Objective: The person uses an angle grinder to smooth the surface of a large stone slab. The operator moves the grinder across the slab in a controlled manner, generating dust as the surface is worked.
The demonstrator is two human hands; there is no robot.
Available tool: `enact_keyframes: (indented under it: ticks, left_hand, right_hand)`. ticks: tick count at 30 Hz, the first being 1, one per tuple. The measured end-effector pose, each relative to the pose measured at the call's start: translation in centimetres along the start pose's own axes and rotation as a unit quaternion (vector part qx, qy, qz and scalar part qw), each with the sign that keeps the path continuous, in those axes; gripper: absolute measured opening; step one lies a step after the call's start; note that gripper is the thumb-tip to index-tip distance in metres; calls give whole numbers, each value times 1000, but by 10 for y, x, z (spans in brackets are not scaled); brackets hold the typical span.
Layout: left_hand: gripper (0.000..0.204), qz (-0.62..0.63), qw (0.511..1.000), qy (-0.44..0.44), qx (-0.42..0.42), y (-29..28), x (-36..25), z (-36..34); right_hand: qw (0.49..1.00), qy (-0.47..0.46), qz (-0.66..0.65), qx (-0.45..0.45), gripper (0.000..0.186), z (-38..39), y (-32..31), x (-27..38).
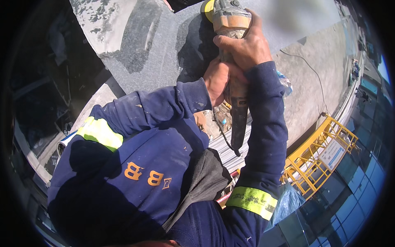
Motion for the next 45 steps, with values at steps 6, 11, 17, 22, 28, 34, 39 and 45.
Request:
enact_keyframes:
  ticks: [6,11,17,22,28,34,39,45]
  left_hand:
    - [38,60,998,35,-4,-1,3,2]
    - [48,79,996,-12,27,-5,6,-2]
    - [42,110,990,91,-20,-6,5,7]
    - [43,36,999,-15,15,-6,0,-4]
    - [31,79,992,90,-41,-2,3,9]
    - [44,86,996,14,9,-7,-1,4]
    - [32,83,994,53,-47,-8,0,6]
    - [43,102,994,36,9,-9,-4,7]
  right_hand:
    - [999,15,29,16,97,3,6,0]
    - [1000,23,-4,8,97,-1,8,-2]
    - [995,-7,21,95,97,3,19,0]
    - [999,44,-20,5,96,-5,10,-4]
    - [999,-36,29,18,94,3,16,7]
    - [999,-22,44,-16,93,-3,13,9]
    - [998,-8,29,60,98,-3,18,9]
    - [999,3,48,17,95,-4,16,13]
Point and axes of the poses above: each hand's wrist, its own z-axis away from the middle knuckle, its own y-axis out of the palm, x = y × z, the point moved 4 cm from there along -z, towards the middle knuckle, and after that the axes turned 7 degrees about x, right-handed, at the moved point
